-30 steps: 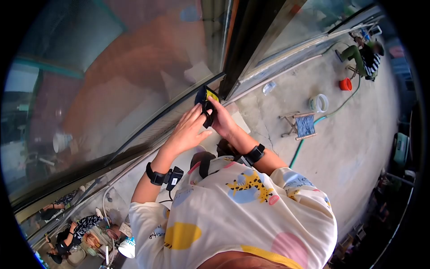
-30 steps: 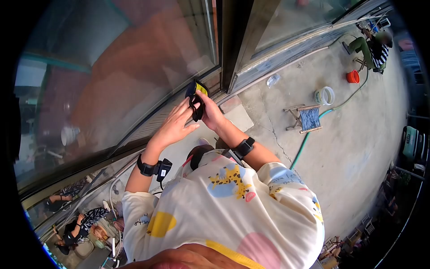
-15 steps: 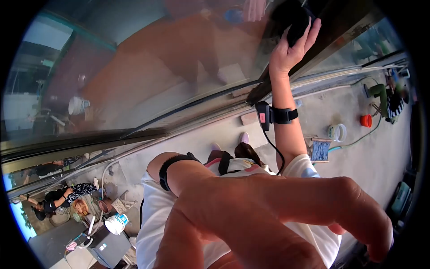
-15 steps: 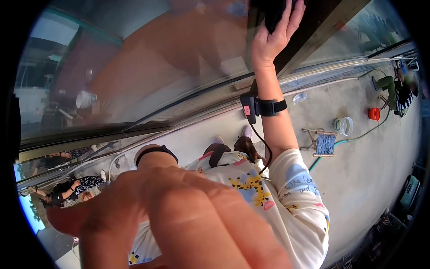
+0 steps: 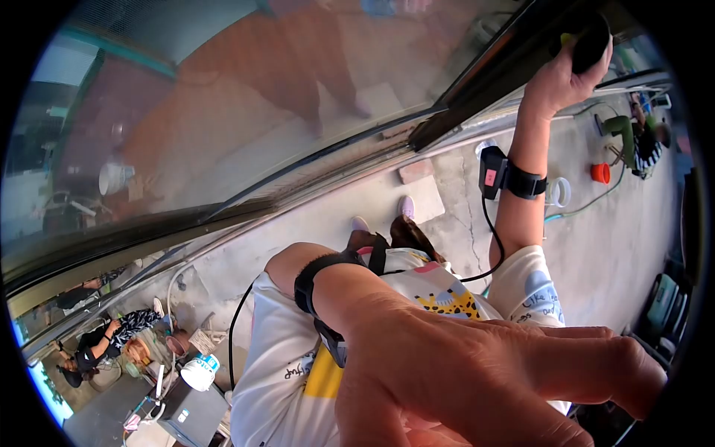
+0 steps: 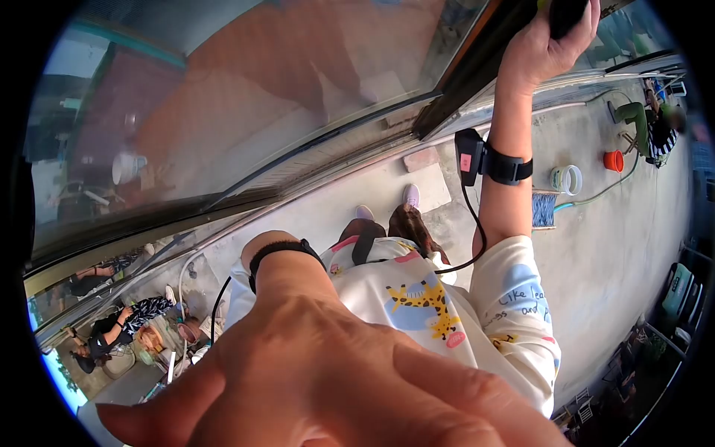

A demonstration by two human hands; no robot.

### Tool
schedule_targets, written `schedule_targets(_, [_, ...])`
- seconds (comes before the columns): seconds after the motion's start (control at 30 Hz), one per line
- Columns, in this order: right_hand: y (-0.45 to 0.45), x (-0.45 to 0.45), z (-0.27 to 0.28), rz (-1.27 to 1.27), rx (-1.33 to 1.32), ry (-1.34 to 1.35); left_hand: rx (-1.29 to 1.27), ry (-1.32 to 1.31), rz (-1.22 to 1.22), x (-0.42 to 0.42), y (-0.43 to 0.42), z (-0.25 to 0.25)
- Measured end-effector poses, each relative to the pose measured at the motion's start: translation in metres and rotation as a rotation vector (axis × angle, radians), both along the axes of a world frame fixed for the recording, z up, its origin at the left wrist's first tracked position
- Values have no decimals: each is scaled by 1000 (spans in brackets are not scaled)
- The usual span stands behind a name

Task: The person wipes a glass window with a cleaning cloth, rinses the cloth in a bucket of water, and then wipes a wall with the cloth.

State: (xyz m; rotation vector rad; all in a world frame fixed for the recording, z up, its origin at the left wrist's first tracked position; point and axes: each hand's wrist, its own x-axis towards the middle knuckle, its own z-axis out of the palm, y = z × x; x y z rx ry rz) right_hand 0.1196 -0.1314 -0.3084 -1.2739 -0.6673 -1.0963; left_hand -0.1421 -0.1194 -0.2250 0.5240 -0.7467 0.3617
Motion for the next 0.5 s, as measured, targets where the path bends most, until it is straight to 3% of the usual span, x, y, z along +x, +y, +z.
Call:
schedule_targets(0.03, [5, 7, 8, -166, -147, -58, -2, 5, -3, -3, 5, -2])
schedule_targets(0.13, [22, 23, -27, -206, -194, -70, 0, 18, -5, -12, 18, -7])
schedule_targets(0.33, [26, -4, -123, -146, -232, 232, 53, 126, 15, -17, 35, -22])
schedule_targets(0.43, [21, -18, -179, -116, -241, 437, 209, 324, 90, -18, 50, -57])
schedule_targets(0.5, [12, -31, -228, -31, -221, 640, 397, 602, 139, -27, 71, -107])
